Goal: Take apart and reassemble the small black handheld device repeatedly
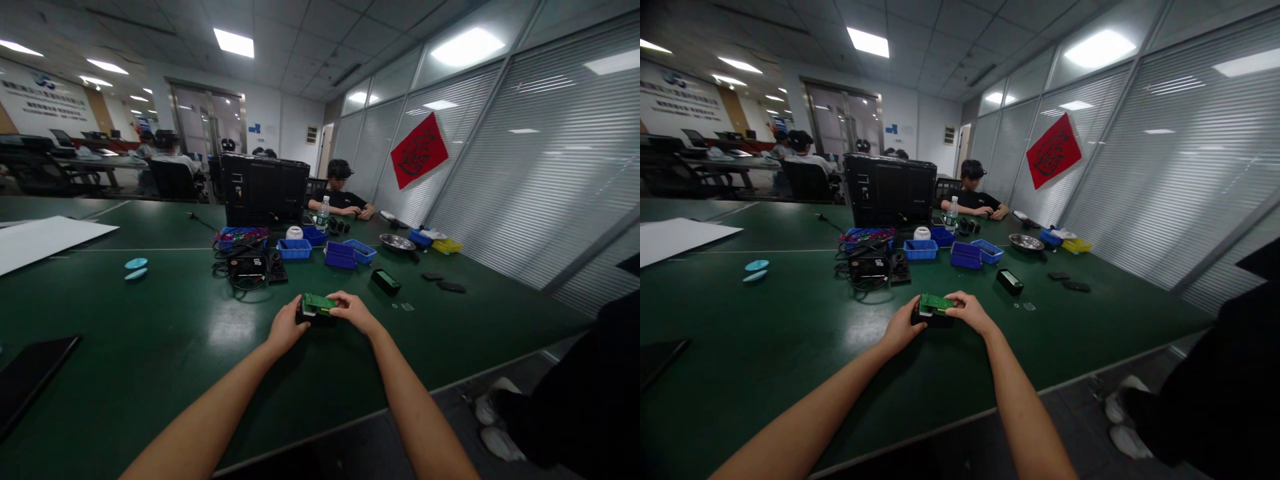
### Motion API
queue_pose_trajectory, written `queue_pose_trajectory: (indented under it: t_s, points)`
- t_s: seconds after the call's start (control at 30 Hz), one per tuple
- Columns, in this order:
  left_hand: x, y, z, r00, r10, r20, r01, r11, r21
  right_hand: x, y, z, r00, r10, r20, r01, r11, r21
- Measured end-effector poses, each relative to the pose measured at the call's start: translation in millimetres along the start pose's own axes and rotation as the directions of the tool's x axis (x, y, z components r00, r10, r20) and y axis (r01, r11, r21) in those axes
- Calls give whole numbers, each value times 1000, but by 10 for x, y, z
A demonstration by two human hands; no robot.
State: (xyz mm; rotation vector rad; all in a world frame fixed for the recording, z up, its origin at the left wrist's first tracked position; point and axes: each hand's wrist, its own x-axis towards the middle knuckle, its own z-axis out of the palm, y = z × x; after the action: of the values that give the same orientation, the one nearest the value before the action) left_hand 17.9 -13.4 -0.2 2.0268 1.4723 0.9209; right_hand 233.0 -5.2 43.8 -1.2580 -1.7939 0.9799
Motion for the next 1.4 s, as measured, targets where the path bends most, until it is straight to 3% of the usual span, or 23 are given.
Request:
queue_pose_trajectory:
  t_s: [0.2, 0.4, 0.53, 0.67, 0.8, 1.0, 1.2, 1.4]
  points:
    - [4, -16, 8, 1000, 0, -10, 0, 1000, -29, 8, -25, 13, 999, -30, 16, 32, 988, -150]
    - [11, -22, 9, 999, 8, -43, -12, 996, -84, 8, -15, 74, 996, -84, 37, 90, 981, -172]
    - [15, -22, 9, 998, 15, -65, -21, 995, -93, 38, 31, 182, 994, -104, 34, 109, 933, -344]
    - [14, -37, 20, 998, 2, -70, -8, 995, -94, 85, 114, 197, 983, -17, -182, -76, 867, -492]
    - [10, -53, 26, 997, 1, -71, -8, 995, -96, 97, 223, 76, 897, 61, -438, -306, 800, -516]
    - [9, -42, 11, 998, -10, -62, 4, 995, -97, 110, 287, 36, 859, 111, -500, -379, 795, -474]
    - [10, -38, 3, 998, 3, -64, -10, 995, -101, 107, 186, 209, 860, -10, -510, -323, 763, -560]
    - [11, -37, 20, 998, 0, -62, -6, 995, -96, 79, 166, 419, 896, -113, -429, -221, 726, -652]
